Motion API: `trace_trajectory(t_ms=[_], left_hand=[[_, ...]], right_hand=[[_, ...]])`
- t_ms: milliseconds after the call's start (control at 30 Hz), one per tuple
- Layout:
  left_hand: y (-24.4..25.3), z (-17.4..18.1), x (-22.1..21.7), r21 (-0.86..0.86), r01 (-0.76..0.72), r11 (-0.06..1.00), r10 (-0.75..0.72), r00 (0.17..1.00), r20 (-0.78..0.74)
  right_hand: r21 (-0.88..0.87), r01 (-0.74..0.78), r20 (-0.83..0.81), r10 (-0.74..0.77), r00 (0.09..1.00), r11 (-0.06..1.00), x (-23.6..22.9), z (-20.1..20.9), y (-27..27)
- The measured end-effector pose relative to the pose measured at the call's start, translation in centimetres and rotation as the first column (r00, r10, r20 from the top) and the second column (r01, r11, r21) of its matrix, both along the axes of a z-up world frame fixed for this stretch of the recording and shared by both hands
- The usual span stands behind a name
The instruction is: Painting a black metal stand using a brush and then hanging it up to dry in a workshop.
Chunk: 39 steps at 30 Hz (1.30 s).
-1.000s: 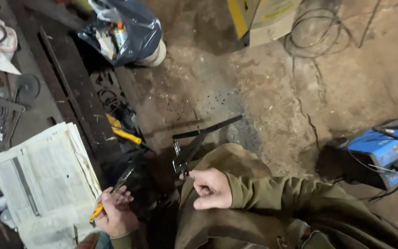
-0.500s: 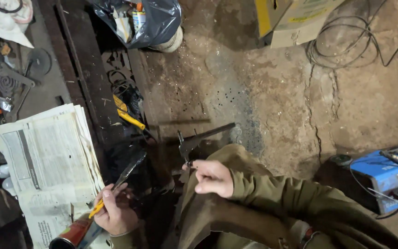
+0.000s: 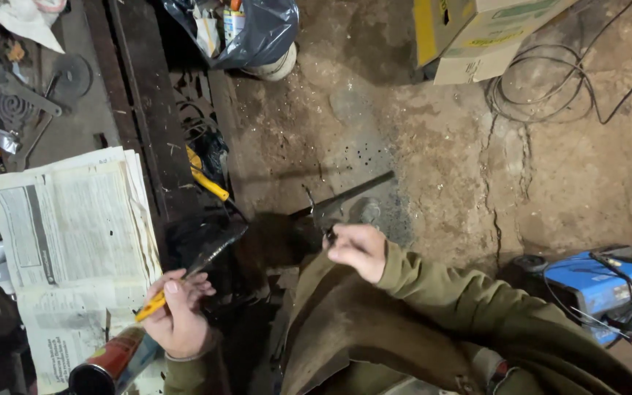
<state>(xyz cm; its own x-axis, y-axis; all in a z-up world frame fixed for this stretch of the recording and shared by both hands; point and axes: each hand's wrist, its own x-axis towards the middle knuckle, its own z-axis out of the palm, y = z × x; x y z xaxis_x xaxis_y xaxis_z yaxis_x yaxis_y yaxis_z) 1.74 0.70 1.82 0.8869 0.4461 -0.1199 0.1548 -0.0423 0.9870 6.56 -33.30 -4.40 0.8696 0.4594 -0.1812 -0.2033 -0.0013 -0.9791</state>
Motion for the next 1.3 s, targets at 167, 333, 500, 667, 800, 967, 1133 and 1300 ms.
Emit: trace_trajectory(t_ms=[167, 333, 500, 667, 800, 967, 1133, 1300], left_hand=[[0.0, 0.3, 2.0, -0.024, 0.087, 0.996, -0.087, 0.996, 0.031], [-0.2, -2.3, 2.1, -0.019, 0.120, 0.993, -0.120, 0.993, -0.014], [0.0, -3.8, 1.5, -0.079, 0.140, 0.987, -0.143, 0.989, -0.034], [0.0, -5.0, 1.2, -0.115, 0.166, 0.979, -0.173, 0.983, -0.059], [-1.0, -5.2, 0.7, -0.163, 0.209, 0.964, -0.223, 0.972, -0.072], [-3.4, -6.0, 0.7, -0.370, 0.334, 0.867, -0.368, 0.929, -0.025], [-6.8, -5.4, 1.1, -0.461, 0.458, 0.760, -0.506, 0.862, 0.022], [-9.3, -5.2, 0.4, -0.606, 0.486, 0.629, -0.587, 0.809, 0.039]], right_hand=[[-0.212, 0.157, -0.118, -0.185, 0.976, 0.965, 3.1, -6.1, -2.5], [-0.302, 0.199, -0.107, -0.241, 0.965, 0.932, 6.5, -6.0, -7.1], [-0.507, 0.169, -0.029, -0.212, 0.977, 0.845, 8.4, -3.9, -9.9], [-0.754, 0.030, 0.058, 0.021, 0.998, 0.657, 9.6, 0.4, -11.9], [-0.780, -0.059, 0.051, 0.157, 0.986, 0.623, 9.2, 1.7, -15.2], [-0.884, -0.185, 0.012, 0.416, 0.909, 0.430, 8.6, 5.4, -16.9], [-0.896, -0.267, -0.052, 0.513, 0.857, 0.355, 8.2, 11.3, -15.1], [-0.903, -0.377, -0.196, 0.582, 0.789, 0.206, 7.8, 14.0, -12.7]])
